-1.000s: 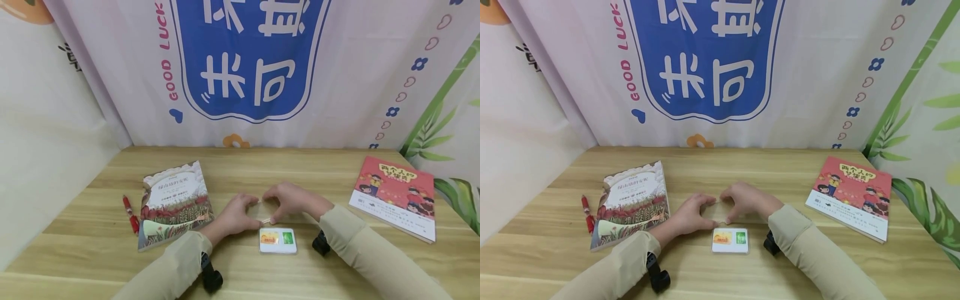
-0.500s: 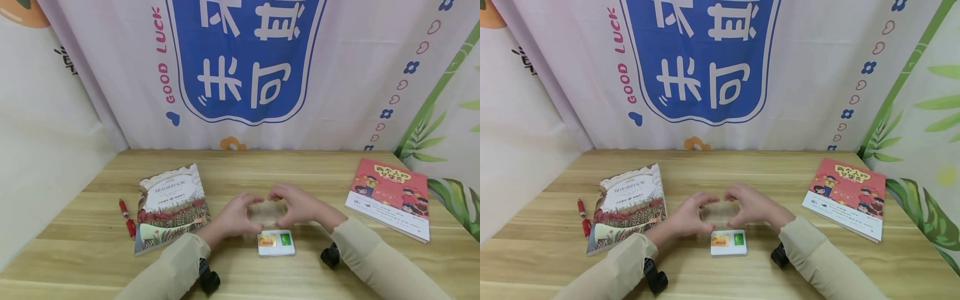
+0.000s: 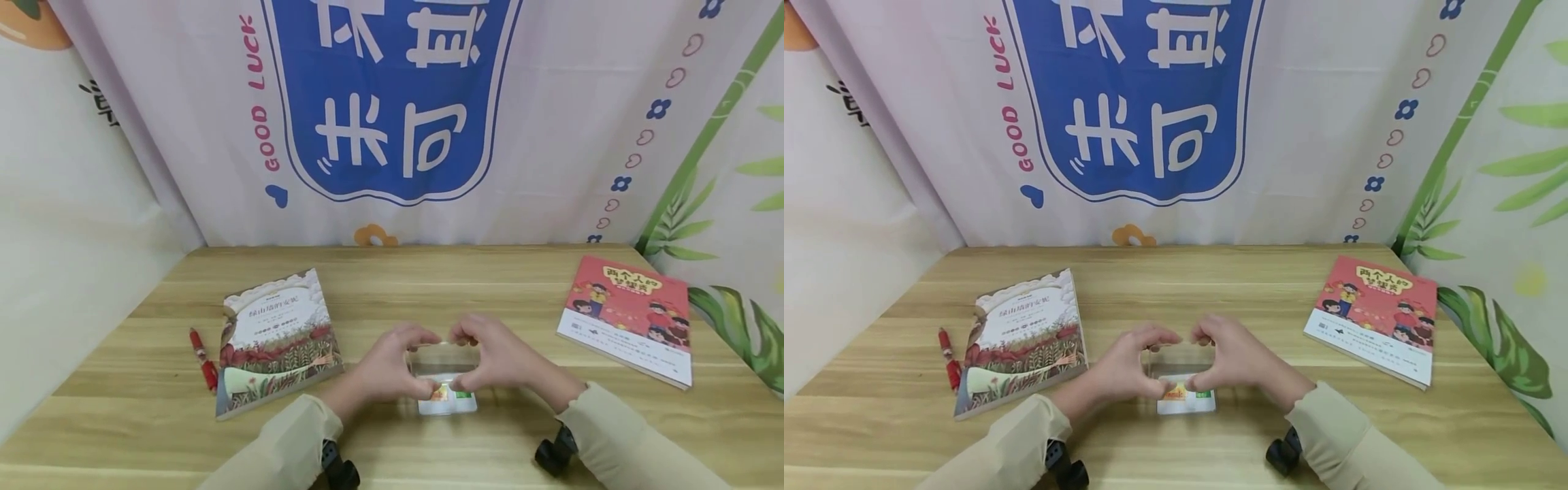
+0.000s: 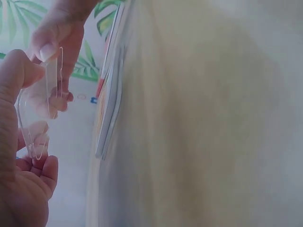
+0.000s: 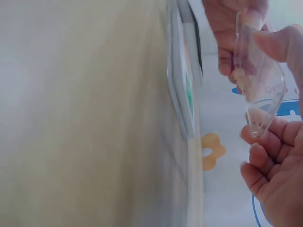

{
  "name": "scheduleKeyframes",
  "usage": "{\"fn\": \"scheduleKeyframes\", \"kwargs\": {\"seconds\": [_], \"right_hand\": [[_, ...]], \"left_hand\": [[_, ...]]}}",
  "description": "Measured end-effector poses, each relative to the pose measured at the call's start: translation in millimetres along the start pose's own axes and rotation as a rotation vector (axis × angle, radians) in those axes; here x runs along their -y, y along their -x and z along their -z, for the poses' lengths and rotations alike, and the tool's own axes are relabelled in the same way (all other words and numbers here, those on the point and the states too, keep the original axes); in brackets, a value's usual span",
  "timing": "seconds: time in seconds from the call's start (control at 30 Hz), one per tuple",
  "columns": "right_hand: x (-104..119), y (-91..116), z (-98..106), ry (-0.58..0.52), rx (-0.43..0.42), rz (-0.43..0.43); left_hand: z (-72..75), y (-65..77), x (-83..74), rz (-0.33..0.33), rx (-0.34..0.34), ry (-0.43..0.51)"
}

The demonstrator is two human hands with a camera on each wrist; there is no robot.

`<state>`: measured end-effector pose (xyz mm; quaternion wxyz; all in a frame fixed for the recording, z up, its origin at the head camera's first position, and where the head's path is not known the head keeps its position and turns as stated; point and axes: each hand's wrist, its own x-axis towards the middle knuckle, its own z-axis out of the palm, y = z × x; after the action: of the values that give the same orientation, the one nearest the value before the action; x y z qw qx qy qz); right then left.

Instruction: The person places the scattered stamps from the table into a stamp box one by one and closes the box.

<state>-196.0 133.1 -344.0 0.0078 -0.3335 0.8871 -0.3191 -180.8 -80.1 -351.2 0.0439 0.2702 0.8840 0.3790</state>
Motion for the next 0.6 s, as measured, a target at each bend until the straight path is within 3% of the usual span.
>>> {"fn": "scheduleKeyframes", "kwargs": {"seconds": [0.3, 0.6], "right_hand": [[0.9, 14.0, -11.1, -0.055, -0.046, 0.002], [-4.3, 21.9, -21.9, -0.086, -0.031, 0.0]], "left_hand": [[-8.4, 7.7, -3.2, 0.002, 0.012, 0.014], [-23.1, 10.6, 5.9, -0.017, 0.027, 0.045]]}}
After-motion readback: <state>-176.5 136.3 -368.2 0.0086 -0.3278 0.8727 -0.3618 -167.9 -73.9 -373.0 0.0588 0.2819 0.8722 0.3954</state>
